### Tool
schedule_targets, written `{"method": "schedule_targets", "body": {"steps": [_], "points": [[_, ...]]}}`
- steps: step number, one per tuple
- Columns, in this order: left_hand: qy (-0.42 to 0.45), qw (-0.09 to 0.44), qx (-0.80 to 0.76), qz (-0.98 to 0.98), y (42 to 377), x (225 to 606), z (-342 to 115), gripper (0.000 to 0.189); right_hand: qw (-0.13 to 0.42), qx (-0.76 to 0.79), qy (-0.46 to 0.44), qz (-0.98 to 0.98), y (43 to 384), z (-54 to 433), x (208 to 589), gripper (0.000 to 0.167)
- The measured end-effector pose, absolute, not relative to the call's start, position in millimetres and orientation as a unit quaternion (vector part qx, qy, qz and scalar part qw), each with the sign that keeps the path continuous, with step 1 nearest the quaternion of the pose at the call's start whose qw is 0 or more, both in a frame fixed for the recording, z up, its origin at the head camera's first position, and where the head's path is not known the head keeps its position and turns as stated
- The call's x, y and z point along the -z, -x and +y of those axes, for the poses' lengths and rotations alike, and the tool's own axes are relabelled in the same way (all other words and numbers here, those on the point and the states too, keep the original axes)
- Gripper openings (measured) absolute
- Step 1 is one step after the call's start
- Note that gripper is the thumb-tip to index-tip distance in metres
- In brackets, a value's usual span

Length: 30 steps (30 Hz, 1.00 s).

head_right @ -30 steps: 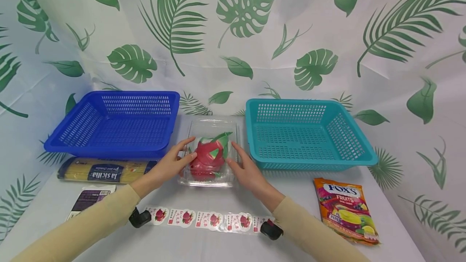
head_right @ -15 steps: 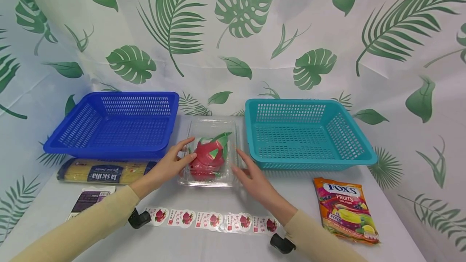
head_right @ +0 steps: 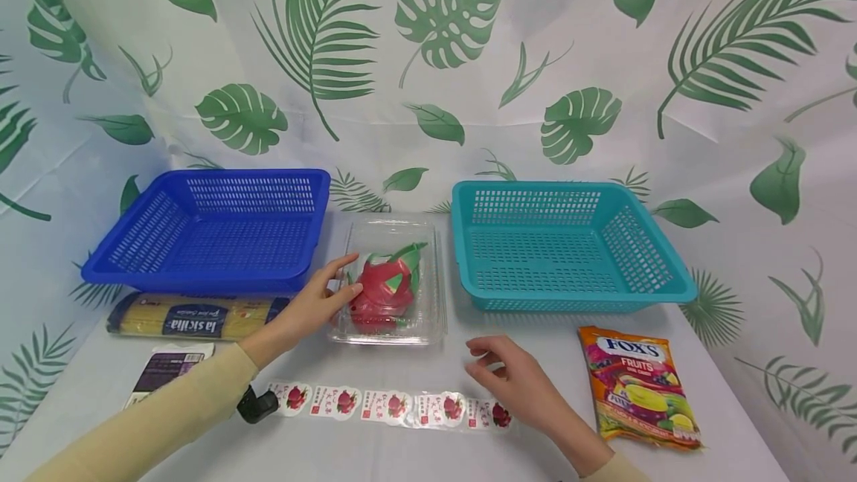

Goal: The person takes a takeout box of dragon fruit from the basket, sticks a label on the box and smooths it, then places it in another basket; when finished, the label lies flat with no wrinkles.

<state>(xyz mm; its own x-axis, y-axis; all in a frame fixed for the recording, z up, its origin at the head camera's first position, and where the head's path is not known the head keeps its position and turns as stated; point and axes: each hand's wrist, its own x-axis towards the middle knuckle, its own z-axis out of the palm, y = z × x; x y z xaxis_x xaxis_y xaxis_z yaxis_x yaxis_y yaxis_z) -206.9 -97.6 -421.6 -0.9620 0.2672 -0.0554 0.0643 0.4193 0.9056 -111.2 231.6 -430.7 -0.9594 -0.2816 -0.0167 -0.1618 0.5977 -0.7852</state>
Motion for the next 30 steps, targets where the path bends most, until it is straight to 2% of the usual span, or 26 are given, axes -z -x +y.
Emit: {"method": "schedule_targets", "body": {"steps": [3, 14, 17, 21, 24, 25, 27, 30], "points": [[-0.101, 0.093, -0.528, 0.838, 206.6, 422.3, -98.0, 0.06, 0.069, 0.419, 0.125, 0.897, 103.9, 241.3, 432.9, 0.034], [-0.102, 0.094, -0.56, 0.817, 197.1, 428.4, -108.2, 0.065, 0.079, 0.422, 0.045, 0.902, 87.1, 262.3, 435.3, 0.033], [-0.097, 0.053, -0.558, 0.823, 188.4, 432.2, -113.7, 0.058, 0.083, 0.429, 0.029, 0.899, 84.5, 267.3, 436.2, 0.032], [-0.098, -0.069, -0.536, 0.835, 172.0, 439.3, -119.4, 0.026, 0.097, 0.435, 0.007, 0.895, 82.4, 271.5, 436.4, 0.035], [-0.155, -0.148, -0.52, 0.827, 159.8, 443.8, -119.5, 0.005, 0.105, 0.43, -0.005, 0.897, 81.3, 272.0, 436.4, 0.038], [-0.188, -0.16, -0.516, 0.82, 156.5, 445.5, -118.2, 0.005, 0.108, 0.429, -0.011, 0.897, 81.0, 271.7, 436.6, 0.038], [-0.264, -0.159, -0.506, 0.805, 150.1, 447.5, -113.5, 0.01, 0.114, 0.425, -0.018, 0.898, 80.5, 270.8, 437.3, 0.039], [-0.351, -0.101, -0.49, 0.792, 141.4, 449.1, -101.1, 0.009, 0.122, 0.42, -0.023, 0.899, 80.2, 269.6, 439.6, 0.039]]}}
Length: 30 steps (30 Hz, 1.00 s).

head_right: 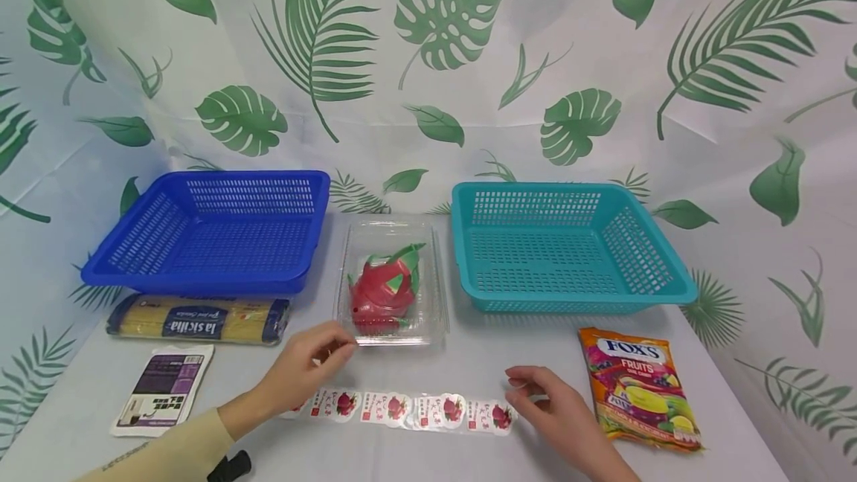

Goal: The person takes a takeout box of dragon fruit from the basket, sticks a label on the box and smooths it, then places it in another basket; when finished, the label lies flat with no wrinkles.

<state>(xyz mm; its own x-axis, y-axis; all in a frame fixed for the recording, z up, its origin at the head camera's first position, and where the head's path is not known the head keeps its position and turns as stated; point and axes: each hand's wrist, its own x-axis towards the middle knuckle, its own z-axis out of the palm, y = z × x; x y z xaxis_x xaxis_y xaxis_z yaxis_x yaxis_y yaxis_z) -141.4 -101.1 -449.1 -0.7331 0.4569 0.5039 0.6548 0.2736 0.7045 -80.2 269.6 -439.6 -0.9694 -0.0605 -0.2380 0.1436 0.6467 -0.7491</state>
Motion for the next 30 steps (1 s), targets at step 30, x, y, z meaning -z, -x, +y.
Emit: {"method": "schedule_targets", "body": {"steps": [30], "points": [[0.46, -0.153, 0.254, -0.837, 129.6, 452.6, 40.3, 0.011, 0.135, 0.36, 0.05, 0.922, 78.6, 264.8, 457.9, 0.035]]}}
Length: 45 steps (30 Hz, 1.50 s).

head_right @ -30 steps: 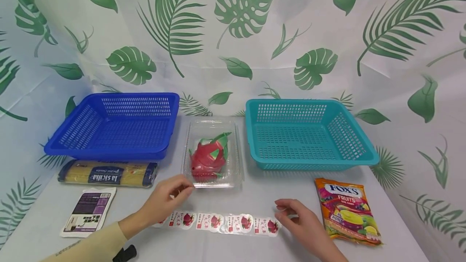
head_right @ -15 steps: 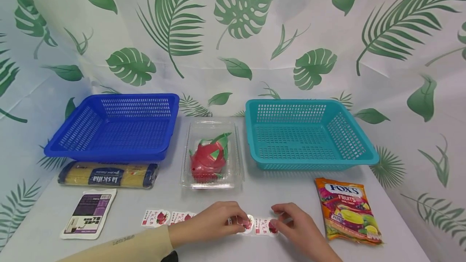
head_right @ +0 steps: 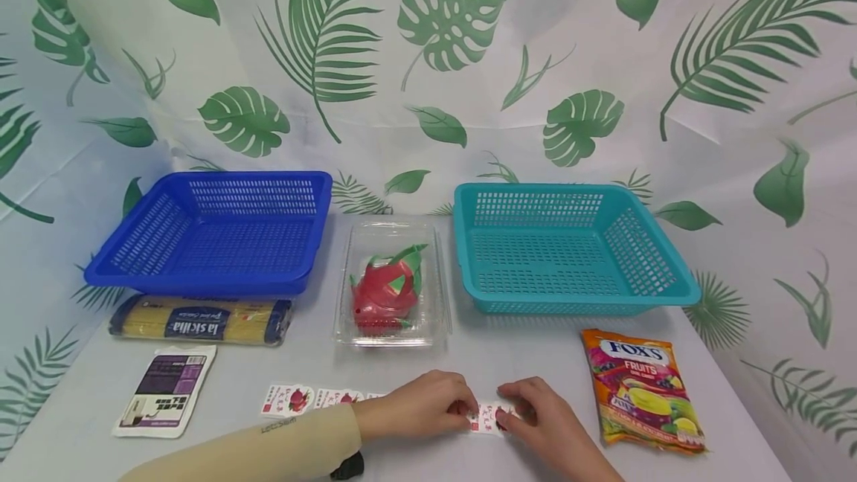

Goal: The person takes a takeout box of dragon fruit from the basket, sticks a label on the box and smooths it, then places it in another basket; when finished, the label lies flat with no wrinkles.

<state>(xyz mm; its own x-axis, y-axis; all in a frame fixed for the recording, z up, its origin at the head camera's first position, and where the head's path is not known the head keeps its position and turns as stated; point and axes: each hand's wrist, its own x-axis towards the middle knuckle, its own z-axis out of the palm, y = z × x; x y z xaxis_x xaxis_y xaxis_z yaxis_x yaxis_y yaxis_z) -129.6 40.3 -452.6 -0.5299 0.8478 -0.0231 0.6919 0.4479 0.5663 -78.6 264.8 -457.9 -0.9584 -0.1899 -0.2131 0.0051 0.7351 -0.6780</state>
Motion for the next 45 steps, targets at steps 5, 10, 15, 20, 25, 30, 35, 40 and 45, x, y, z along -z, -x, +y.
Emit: {"method": "schedule_targets", "body": {"steps": [5, 10, 15, 20, 25, 30, 35, 40, 45], "points": [[-0.462, 0.152, -0.254, 0.836, 131.4, 456.0, 43.7, 0.008, 0.136, 0.348, 0.043, 0.927, 80.0, 263.7, 459.5, 0.034], [-0.456, 0.155, -0.263, 0.836, 133.0, 457.4, 44.5, 0.007, 0.142, 0.344, 0.046, 0.927, 80.4, 262.3, 459.1, 0.031], [-0.447, 0.161, -0.277, 0.835, 134.6, 459.2, 43.1, 0.009, 0.146, 0.34, 0.05, 0.928, 80.4, 260.8, 458.2, 0.025], [-0.442, 0.166, -0.284, 0.834, 135.5, 460.2, 43.0, 0.009, 0.145, 0.335, 0.048, 0.93, 80.3, 260.0, 458.5, 0.018], [-0.436, 0.168, -0.291, 0.834, 134.9, 460.9, 43.2, 0.008, 0.139, 0.336, 0.054, 0.93, 80.1, 260.6, 458.9, 0.015], [-0.43, 0.172, -0.296, 0.835, 133.9, 461.7, 43.1, 0.007, 0.138, 0.345, 0.066, 0.926, 80.1, 262.6, 459.4, 0.009], [-0.426, 0.163, -0.304, 0.836, 133.5, 462.8, 43.7, 0.005, 0.142, 0.349, 0.071, 0.924, 80.7, 263.8, 460.4, 0.008], [-0.416, 0.162, -0.31, 0.839, 132.8, 461.8, 43.2, 0.008, 0.148, 0.35, 0.067, 0.923, 81.0, 264.1, 460.8, 0.009], [-0.407, 0.171, -0.314, 0.841, 132.0, 460.7, 42.5, 0.015, 0.161, 0.363, 0.057, 0.916, 81.5, 264.4, 459.4, 0.01]]}}
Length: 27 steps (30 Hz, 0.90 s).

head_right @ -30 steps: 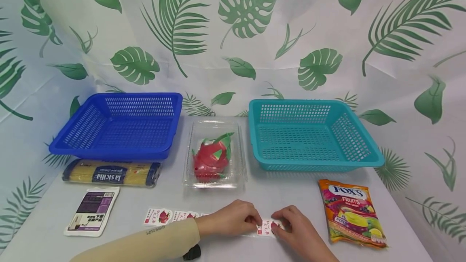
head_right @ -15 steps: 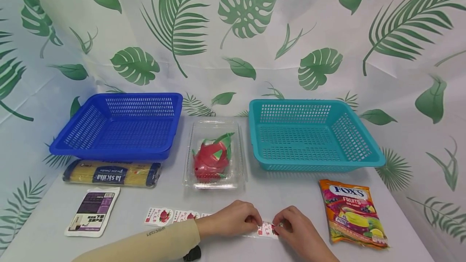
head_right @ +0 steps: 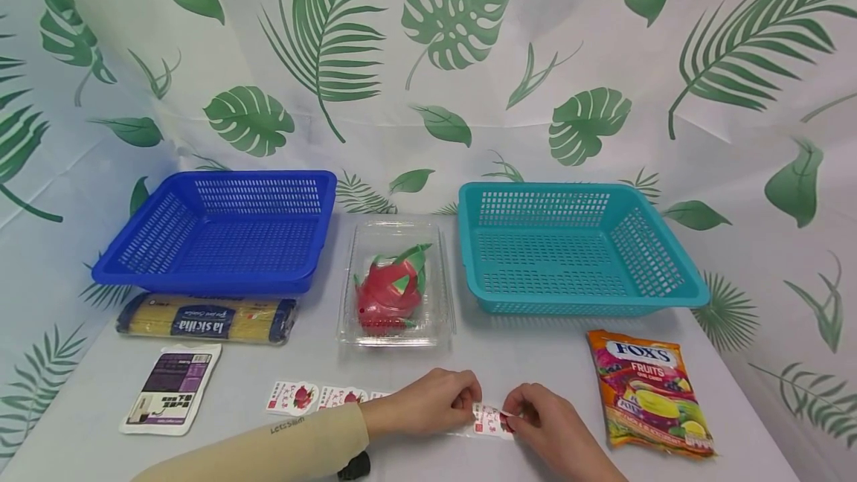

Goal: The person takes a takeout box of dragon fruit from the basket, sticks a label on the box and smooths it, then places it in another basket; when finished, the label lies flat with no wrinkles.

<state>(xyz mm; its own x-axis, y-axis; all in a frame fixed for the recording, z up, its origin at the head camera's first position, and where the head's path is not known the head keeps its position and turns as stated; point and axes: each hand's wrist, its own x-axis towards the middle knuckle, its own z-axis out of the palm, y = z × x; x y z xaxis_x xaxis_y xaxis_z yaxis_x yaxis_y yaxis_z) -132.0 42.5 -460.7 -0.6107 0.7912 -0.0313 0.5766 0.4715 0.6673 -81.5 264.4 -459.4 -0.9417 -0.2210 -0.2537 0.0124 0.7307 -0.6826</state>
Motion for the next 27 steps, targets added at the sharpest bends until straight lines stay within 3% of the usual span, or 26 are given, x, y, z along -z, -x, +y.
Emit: {"method": "schedule_targets", "body": {"steps": [11, 27], "points": [[-0.381, 0.199, -0.326, 0.842, 131.7, 459.7, 43.9, 0.018, 0.169, 0.372, 0.044, 0.912, 82.0, 265.9, 458.4, 0.013], [-0.416, 0.194, -0.297, 0.837, 133.9, 460.5, 46.6, 0.006, 0.172, 0.412, 0.026, 0.895, 84.8, 268.2, 455.1, 0.013]]}}
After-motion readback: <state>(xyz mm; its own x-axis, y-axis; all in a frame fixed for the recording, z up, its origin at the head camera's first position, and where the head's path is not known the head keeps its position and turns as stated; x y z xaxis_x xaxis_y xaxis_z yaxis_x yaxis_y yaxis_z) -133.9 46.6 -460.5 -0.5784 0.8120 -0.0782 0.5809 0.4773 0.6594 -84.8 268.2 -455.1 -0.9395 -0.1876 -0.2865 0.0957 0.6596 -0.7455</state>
